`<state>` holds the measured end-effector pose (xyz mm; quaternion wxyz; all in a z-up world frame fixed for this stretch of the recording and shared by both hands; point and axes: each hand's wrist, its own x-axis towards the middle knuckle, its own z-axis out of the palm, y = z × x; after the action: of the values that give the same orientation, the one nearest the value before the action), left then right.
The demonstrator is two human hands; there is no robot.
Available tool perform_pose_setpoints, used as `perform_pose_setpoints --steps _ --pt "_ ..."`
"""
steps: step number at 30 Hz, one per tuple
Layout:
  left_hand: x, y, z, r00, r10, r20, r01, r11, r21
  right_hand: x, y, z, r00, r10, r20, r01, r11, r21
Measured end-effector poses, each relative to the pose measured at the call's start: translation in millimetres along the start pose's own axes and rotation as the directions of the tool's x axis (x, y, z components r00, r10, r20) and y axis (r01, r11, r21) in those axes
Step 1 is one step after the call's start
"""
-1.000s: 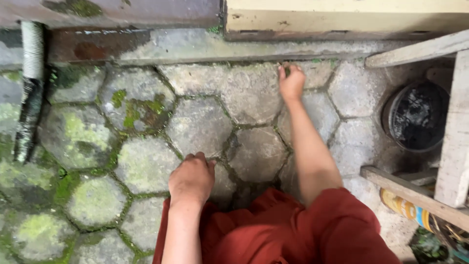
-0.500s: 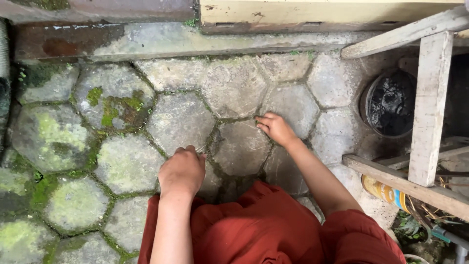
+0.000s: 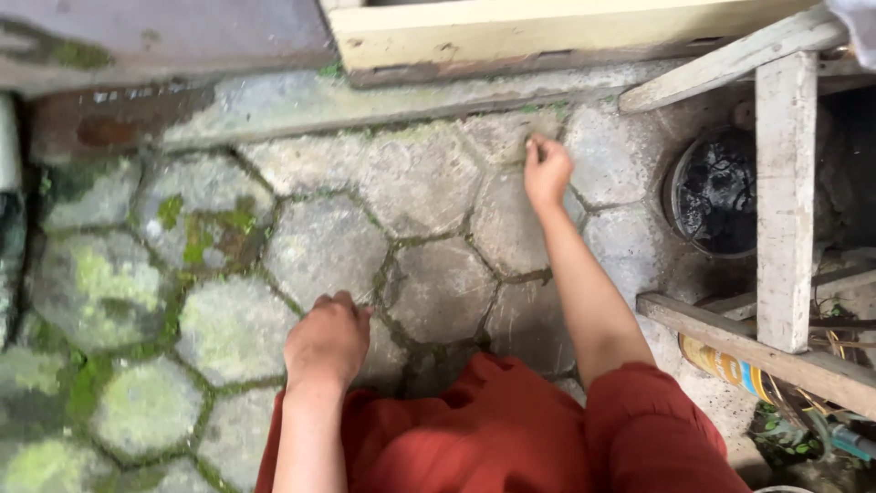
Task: Picking small plants and moss from the crevices of a stone pavement and a wall.
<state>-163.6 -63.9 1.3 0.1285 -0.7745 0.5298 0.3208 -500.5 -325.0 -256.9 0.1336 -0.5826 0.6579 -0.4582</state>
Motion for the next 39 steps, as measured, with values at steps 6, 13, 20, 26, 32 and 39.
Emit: perform_pose_setpoints --steps 6,13,20,26,32,39 --pt "11 7 6 0.999 -0.033 0.029 0.033 0.999 0.019 56 -26 18 0.993 0.107 -0.053 -0.116 0.971 -0.209" --pt "14 9 7 0.994 -0.082 0.066 0.079 0.995 0.053 51 -21 33 0.993 0.027 -0.114 -0.048 0.981 -0.188" --pt "23 3 18 0.995 -0.085 0.057 0.080 0.993 0.086 63 24 20 0.989 -0.016 -0.149 -0.019 0.974 -0.226" --pt "22 0 19 0.994 -0.100 0.048 0.096 0.993 0.067 76 28 -8 0.990 -0.024 -0.139 0.000 0.985 -0.172" --pt "26 -4 19 0.992 -0.121 0.045 0.115 0.987 0.114 77 32 1 0.994 -0.030 -0.101 0.008 0.979 -0.204" --pt "23 9 17 0.990 -0.130 0.058 0.123 0.987 0.107 81 32 6 0.987 -0.156 -0.035 0.136 0.938 -0.320"
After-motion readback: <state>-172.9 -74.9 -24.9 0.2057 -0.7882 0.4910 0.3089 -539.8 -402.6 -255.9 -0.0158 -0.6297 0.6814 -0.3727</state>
